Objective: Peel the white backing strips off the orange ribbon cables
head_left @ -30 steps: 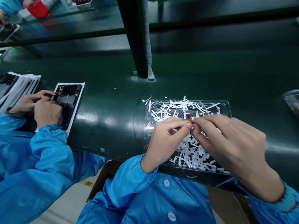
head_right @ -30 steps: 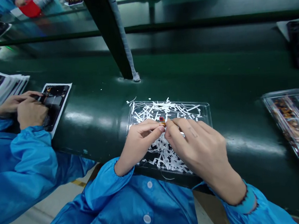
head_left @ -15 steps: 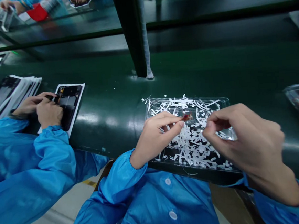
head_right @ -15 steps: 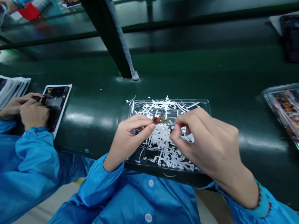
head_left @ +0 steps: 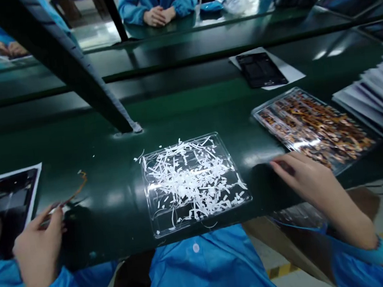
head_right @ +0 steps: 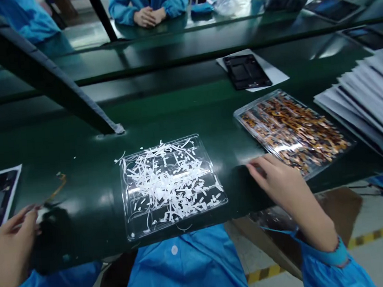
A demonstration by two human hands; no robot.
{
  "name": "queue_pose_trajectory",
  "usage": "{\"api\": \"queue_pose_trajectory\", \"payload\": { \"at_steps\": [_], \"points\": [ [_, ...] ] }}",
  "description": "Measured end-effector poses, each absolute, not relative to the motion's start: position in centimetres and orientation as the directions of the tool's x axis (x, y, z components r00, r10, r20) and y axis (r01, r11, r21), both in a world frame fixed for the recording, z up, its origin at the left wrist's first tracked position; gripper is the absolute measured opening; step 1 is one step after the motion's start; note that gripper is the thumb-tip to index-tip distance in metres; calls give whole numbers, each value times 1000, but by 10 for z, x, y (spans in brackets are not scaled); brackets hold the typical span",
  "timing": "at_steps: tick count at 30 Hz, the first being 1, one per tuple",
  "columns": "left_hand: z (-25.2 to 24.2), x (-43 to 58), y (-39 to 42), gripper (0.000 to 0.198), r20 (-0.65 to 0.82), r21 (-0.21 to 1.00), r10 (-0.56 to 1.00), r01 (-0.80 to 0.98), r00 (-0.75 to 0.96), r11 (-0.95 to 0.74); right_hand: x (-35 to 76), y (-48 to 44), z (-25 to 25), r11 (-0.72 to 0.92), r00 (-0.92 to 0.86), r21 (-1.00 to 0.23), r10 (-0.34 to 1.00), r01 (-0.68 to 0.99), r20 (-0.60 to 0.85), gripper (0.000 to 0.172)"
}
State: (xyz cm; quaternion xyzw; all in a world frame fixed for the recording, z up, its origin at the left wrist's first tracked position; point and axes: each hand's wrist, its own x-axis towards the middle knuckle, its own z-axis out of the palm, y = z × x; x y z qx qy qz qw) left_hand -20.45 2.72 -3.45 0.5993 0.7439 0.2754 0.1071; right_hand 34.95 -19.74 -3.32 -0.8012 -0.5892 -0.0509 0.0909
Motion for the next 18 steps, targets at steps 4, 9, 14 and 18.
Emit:
{"api": "queue_pose_trajectory", "payload": {
  "at_steps": [4,9,14,18],
  "points": [
    [2,-159,21,35,272,312,962,948,-31,-58,378,-236,-34,-510,511,-91,802,855,311,29],
    [48,10,20,32,76,460,747,642,660,-613,430,-256,-30,-704,671,-94,615,704,414,36],
    [41,222,-2,35,243,228,-18,-75,970,-971,470,-233,-30,-669,612,9,685,743,395,45],
    [6,366,-6,47,150,-12,-263,-264,953,-964,477,-209,-41,-644,561,102,724,758,402,54]
  ]
}}
